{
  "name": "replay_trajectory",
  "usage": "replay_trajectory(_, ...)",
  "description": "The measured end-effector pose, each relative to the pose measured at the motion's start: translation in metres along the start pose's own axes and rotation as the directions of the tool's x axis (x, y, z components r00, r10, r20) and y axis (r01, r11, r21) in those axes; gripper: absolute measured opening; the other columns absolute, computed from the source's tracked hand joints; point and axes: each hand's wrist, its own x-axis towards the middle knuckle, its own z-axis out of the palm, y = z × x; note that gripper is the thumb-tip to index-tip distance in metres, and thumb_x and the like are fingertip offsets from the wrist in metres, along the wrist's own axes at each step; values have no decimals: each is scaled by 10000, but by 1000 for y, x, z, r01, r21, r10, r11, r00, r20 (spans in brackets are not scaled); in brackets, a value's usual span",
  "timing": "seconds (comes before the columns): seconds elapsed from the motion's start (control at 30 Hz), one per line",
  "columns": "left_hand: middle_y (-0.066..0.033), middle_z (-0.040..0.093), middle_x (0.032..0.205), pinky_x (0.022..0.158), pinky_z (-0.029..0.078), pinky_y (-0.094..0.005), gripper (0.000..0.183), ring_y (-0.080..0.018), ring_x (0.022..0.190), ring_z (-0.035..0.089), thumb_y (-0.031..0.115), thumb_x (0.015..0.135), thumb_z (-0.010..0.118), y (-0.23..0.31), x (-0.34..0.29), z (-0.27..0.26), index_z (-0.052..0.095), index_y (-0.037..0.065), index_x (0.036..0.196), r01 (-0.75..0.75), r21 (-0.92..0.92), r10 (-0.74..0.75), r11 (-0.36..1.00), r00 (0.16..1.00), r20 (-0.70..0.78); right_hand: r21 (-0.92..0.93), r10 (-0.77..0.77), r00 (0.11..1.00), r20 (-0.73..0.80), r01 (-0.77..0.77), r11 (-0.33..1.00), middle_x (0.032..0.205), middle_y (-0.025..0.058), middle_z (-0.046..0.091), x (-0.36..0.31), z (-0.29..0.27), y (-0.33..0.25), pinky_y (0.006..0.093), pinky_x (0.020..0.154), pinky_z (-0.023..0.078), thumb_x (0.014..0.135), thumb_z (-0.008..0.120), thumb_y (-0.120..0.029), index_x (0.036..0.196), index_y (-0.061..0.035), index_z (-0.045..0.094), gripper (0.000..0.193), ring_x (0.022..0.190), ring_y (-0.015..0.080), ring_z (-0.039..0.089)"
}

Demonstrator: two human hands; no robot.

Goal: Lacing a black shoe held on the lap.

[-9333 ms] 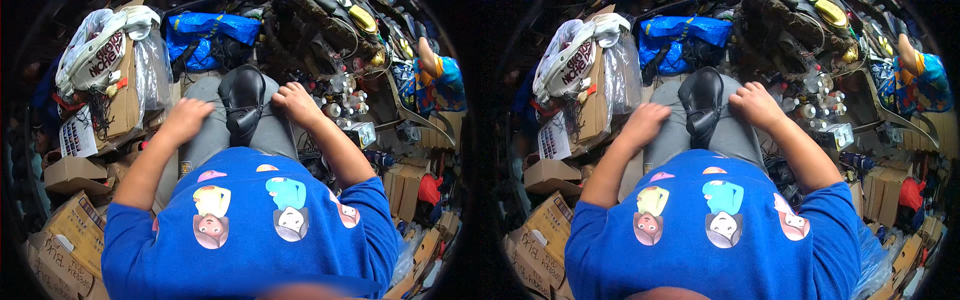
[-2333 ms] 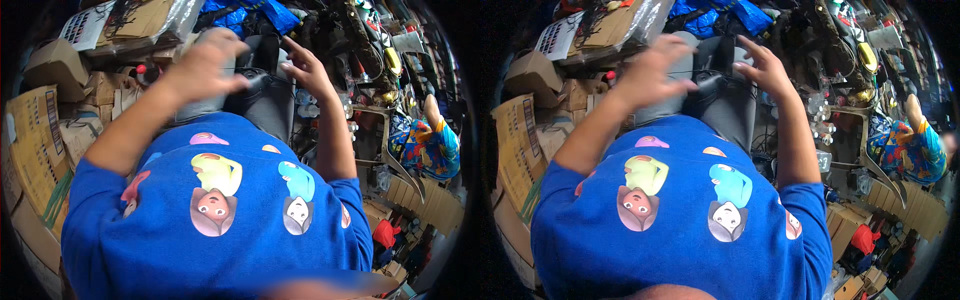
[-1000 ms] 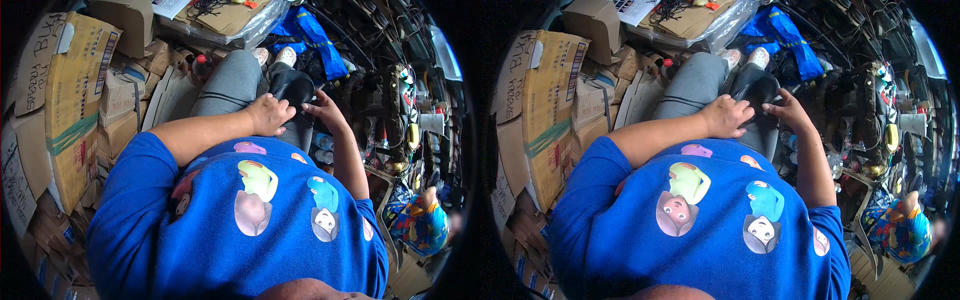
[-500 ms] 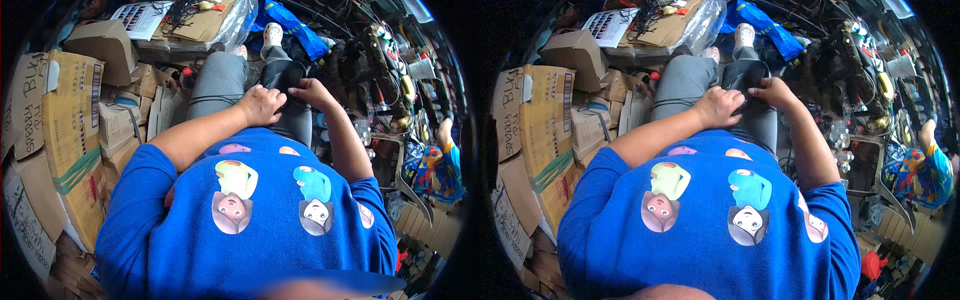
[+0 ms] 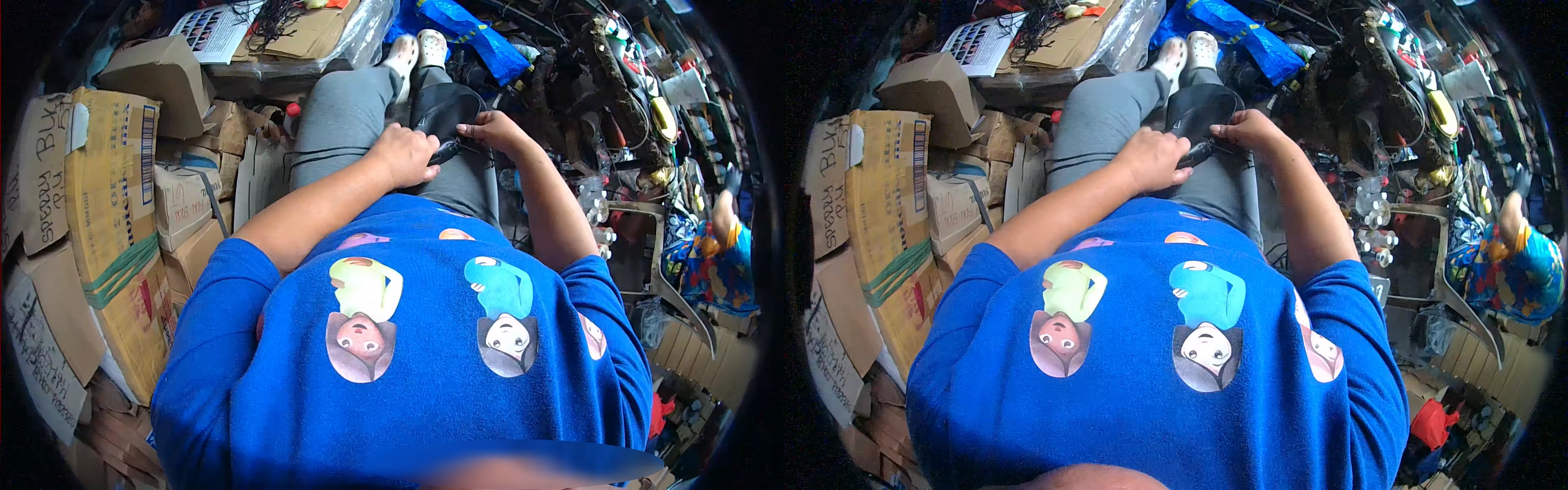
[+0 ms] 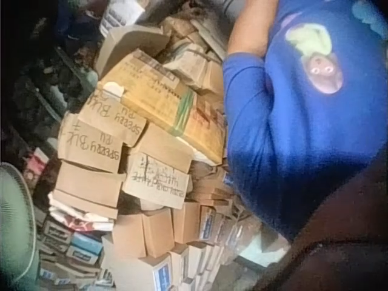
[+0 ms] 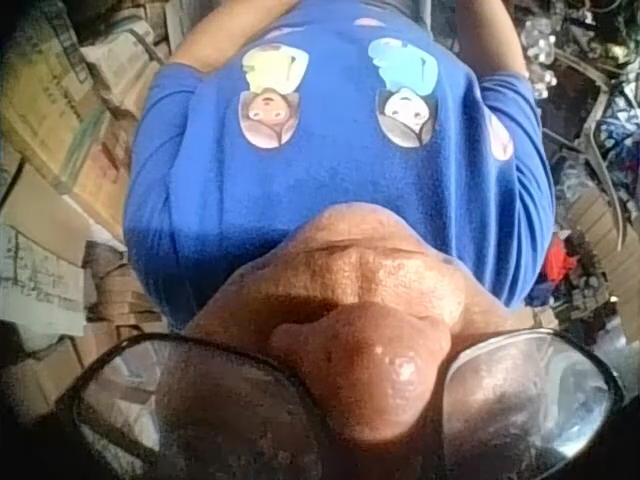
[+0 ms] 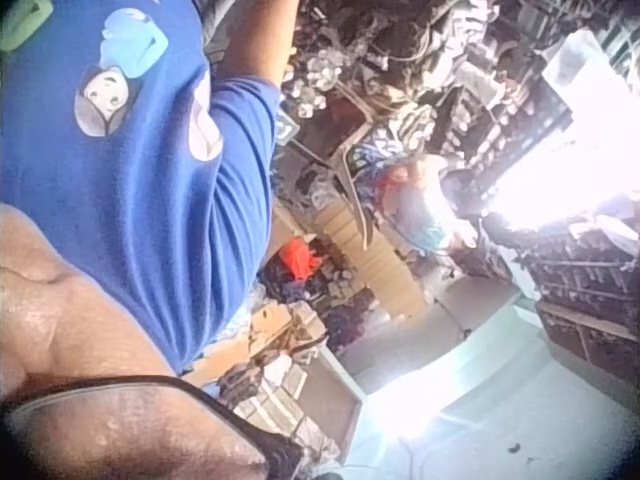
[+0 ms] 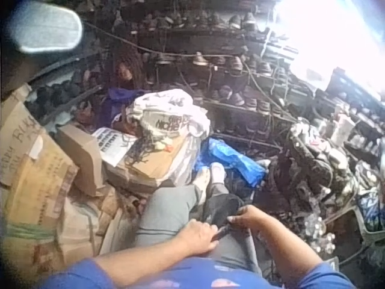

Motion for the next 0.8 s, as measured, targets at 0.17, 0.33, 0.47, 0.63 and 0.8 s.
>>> replay_trajectory(0.17, -160, 611, 929, 765, 467, -428, 500, -312, 827, 637, 496, 748, 647, 9, 8, -17, 571, 52, 966, 65, 27, -64, 998, 998, -21, 117, -60, 996, 60, 52, 992, 667, 10, 580, -4, -6, 12, 276, 572, 404, 791, 733, -374, 776, -43, 634, 346, 598, 114, 509)
replay_trajectory(0.33, -177, 615, 953, 800, 470, -429, 519, -319, 900, 630, 502, 733, 655, 15, 20, -24, 590, 46, 973, 31, 11, -32, 999, 997, 76, 282, -75, 994, 76, 51, 958, 698, 5, 584, -7, -2, 29, 287, 581, 410, 828, 691, -392, 792, -41, 631, 358, 645, 105, 510)
replay_trajectory(0.47, -171, 635, 947, 800, 476, -431, 475, -309, 883, 640, 512, 734, 631, 6, 30, -12, 626, 72, 913, -8, -8, 8, 1000, 997, 70, -138, -114, 985, -127, 97, 986, 672, 95, 595, -8, 5, 31, 364, 603, 434, 828, 669, -426, 775, 0, 605, 434, 631, 179, 528)
replay_trajectory(0.63, -171, 655, 880, 735, 506, -432, 452, -309, 818, 654, 506, 729, 624, -9, 31, -10, 642, 79, 876, 20, -96, -12, 995, 997, 82, -455, -225, 961, -161, 130, 881, 708, 209, 601, -9, -10, -13, 419, 625, 459, 791, 661, -463, 762, 0, 620, 465, 665, 363, 587)
replay_trajectory(0.8, -164, 650, 884, 746, 506, -434, 484, -322, 834, 644, 512, 732, 627, -18, 29, -24, 639, 53, 887, 41, -118, -21, 992, 985, 171, -242, -107, 990, -91, 82, 967, 721, 158, 629, 15, -4, 8, 377, 657, 461, 798, 679, -446, 796, -13, 635, 435, 677, 245, 608)
